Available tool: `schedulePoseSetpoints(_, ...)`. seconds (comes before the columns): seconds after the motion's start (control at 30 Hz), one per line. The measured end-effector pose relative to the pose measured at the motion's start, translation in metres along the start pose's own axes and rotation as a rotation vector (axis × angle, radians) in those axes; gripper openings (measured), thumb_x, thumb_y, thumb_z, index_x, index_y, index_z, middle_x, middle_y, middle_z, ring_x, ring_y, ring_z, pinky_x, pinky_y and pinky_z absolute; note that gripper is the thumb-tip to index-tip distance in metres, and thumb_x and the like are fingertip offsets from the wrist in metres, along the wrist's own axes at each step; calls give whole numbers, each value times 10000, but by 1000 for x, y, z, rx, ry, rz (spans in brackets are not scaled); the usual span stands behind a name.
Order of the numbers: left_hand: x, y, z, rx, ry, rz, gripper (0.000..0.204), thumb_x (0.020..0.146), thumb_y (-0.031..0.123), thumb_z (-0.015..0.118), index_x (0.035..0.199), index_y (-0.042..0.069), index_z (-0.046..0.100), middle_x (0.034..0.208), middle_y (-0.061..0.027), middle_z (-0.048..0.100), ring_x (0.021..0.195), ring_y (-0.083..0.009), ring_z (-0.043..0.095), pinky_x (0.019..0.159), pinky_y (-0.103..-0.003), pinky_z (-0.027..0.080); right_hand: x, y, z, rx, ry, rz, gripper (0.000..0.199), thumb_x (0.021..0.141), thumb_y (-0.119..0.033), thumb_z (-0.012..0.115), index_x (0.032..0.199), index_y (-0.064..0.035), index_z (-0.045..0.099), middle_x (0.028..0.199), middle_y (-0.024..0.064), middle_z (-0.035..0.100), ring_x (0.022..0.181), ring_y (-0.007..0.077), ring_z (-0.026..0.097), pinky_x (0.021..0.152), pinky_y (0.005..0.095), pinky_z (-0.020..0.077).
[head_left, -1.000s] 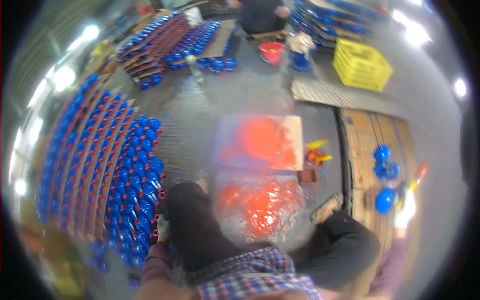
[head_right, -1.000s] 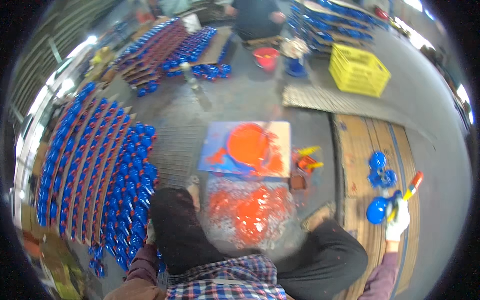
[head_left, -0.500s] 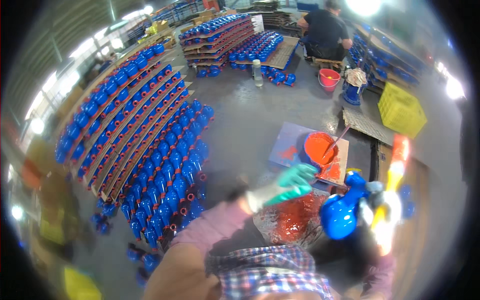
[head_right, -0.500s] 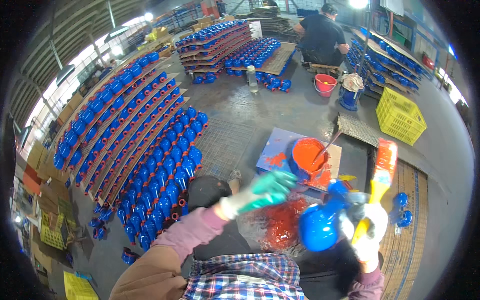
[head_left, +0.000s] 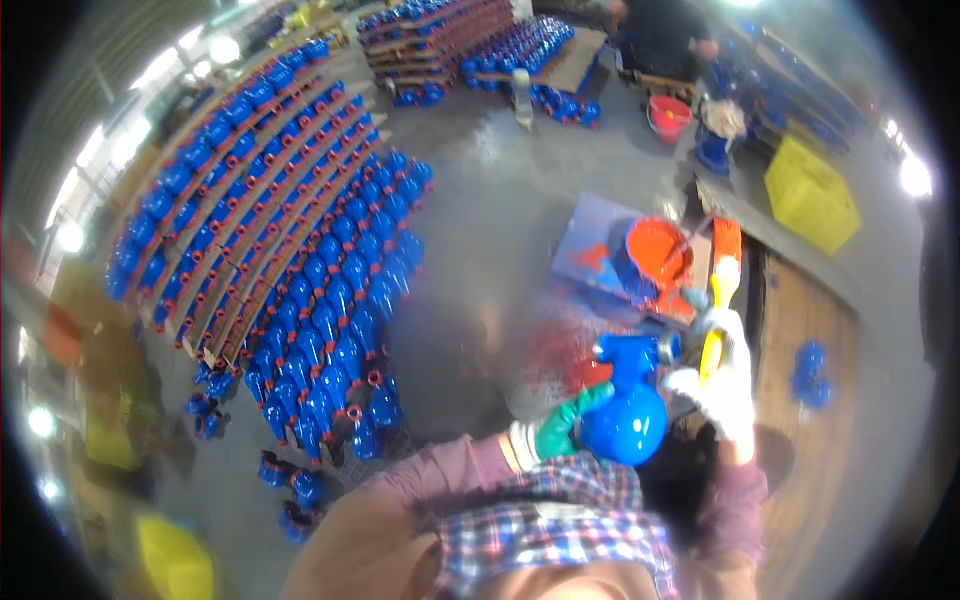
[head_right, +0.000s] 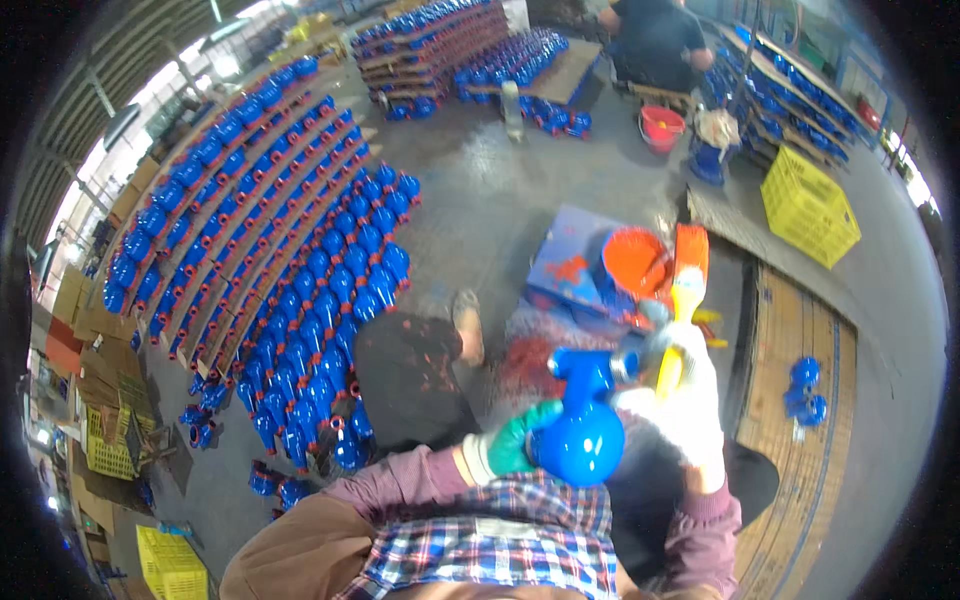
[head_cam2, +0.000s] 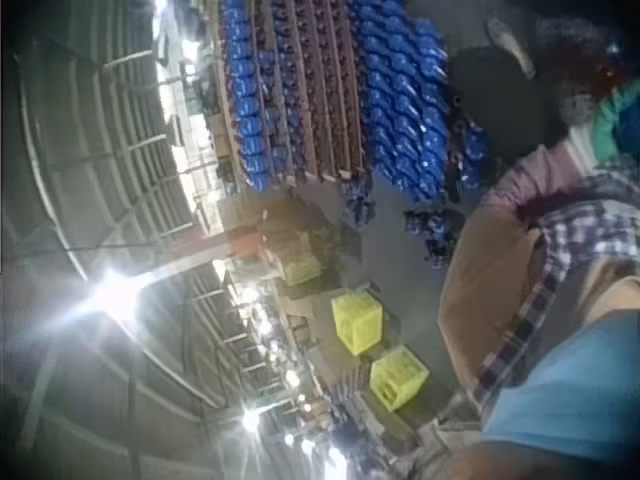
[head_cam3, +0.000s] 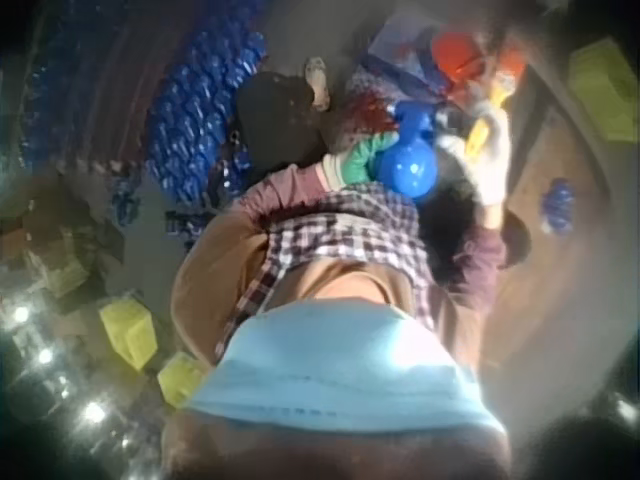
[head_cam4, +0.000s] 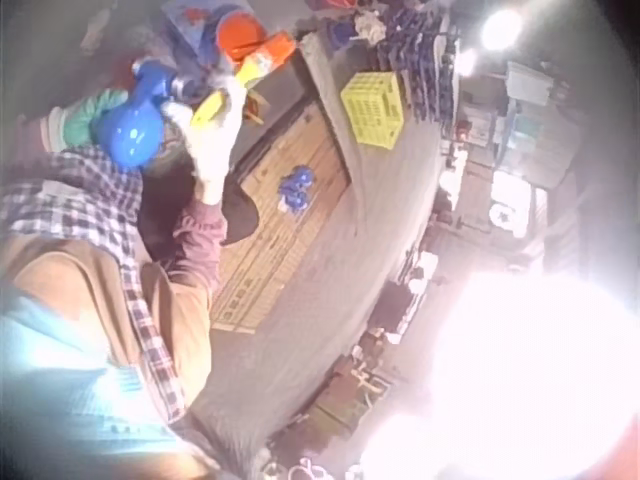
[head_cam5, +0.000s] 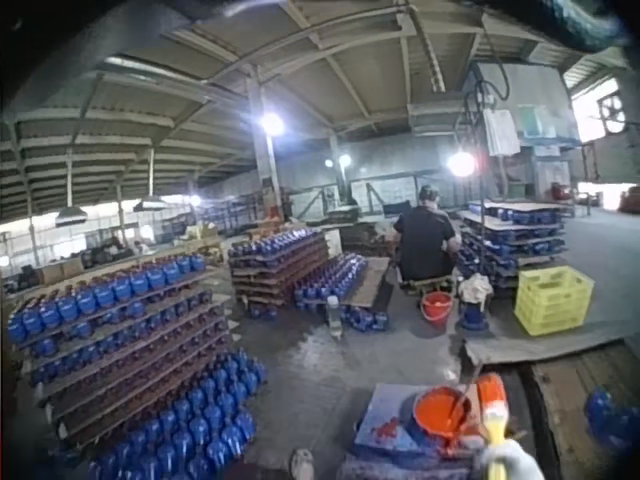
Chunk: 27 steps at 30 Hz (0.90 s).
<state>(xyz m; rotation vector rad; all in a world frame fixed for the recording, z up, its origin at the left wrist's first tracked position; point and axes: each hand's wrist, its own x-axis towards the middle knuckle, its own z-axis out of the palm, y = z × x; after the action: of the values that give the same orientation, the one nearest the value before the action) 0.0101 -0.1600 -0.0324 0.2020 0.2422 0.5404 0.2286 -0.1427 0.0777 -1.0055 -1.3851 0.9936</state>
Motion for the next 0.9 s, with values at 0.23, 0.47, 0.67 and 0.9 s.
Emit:
schedulePoseSetpoints(0.23,-2,25,-1,-34,316,142,666,899,549,612,1402,139,463,1303,-124,596,1138,-307,617,883,-499,561,-21,35,-18,46,433,104,365,1040,-320,467,1296,-61,500,1120,151,669,726,123,608,632,213,489)
schedulePoseSetpoints(0.47,12,116,13,379,392,119,670,914,626,512,1348,116,482,1077,-154,686,734,-309,719,443,-355,572,-14,103,-62,498,696,223,538,1030,-510,404,1241,-34,543,827,67,616,591,91,526,536,215,432)
schedulePoseSetpoints(0.67,36,148,-9,474,384,117,593,939,581,504,1325,132,499,1070,-123,688,745,-275,717,422,-333,551,36,129,-70,-98,757,177,295,944,-233,619,1126,-1,641,857,72,664,670,112,592,613,256,472)
schedulePoseSetpoints(0.9,29,146,-24,336,440,62,516,962,531,499,1316,155,502,1106,-100,677,784,-276,716,418,-347,552,105,171,-69,-660,570,97,292,898,-291,658,1034,-33,644,918,152,688,835,303,664,731,387,508)
